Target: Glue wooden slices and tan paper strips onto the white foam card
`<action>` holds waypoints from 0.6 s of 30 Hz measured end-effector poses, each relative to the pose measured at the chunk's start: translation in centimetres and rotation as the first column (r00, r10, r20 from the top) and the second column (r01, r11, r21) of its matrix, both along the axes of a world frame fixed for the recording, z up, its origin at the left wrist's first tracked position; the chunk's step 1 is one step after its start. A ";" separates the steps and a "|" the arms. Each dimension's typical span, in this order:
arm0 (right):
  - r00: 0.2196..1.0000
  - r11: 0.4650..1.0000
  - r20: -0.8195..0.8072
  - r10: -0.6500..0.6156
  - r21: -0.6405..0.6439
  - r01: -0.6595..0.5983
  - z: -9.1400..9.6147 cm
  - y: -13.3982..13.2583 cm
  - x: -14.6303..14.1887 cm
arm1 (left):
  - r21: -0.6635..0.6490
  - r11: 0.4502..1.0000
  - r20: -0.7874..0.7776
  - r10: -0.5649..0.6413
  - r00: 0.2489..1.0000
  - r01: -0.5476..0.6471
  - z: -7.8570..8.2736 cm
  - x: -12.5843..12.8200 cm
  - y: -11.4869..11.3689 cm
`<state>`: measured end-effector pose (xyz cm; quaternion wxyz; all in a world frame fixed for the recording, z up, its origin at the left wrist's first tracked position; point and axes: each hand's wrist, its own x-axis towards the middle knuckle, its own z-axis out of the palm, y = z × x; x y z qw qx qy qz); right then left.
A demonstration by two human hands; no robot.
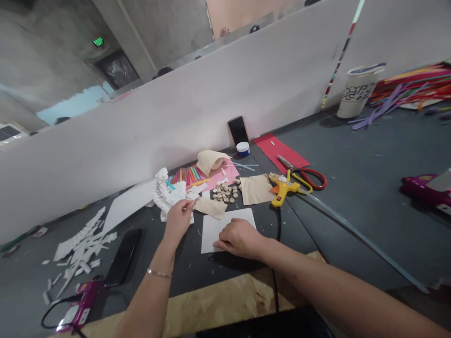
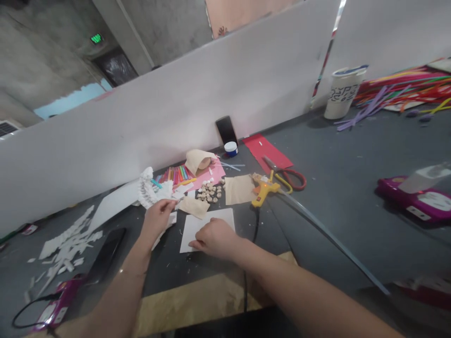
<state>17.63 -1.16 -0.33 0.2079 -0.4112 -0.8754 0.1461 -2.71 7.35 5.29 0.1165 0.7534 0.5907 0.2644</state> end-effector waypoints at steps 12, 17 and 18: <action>0.966 0.978 -0.218 0.143 0.181 -0.104 -0.5 -1.1 0.3 | -0.016 0.960 -0.084 0.276 0.958 -0.278 -0.7 -10.0 -8.2; 0.943 0.998 -0.333 0.020 0.062 0.001 -0.9 -0.5 0.7 | 0.043 0.975 -0.135 0.222 0.966 -0.218 -1.7 -10.3 -9.7; 0.950 0.999 -0.313 0.011 0.045 0.003 -0.8 -0.4 0.8 | 0.056 0.980 -0.147 0.196 0.970 -0.190 -1.9 -10.1 -9.7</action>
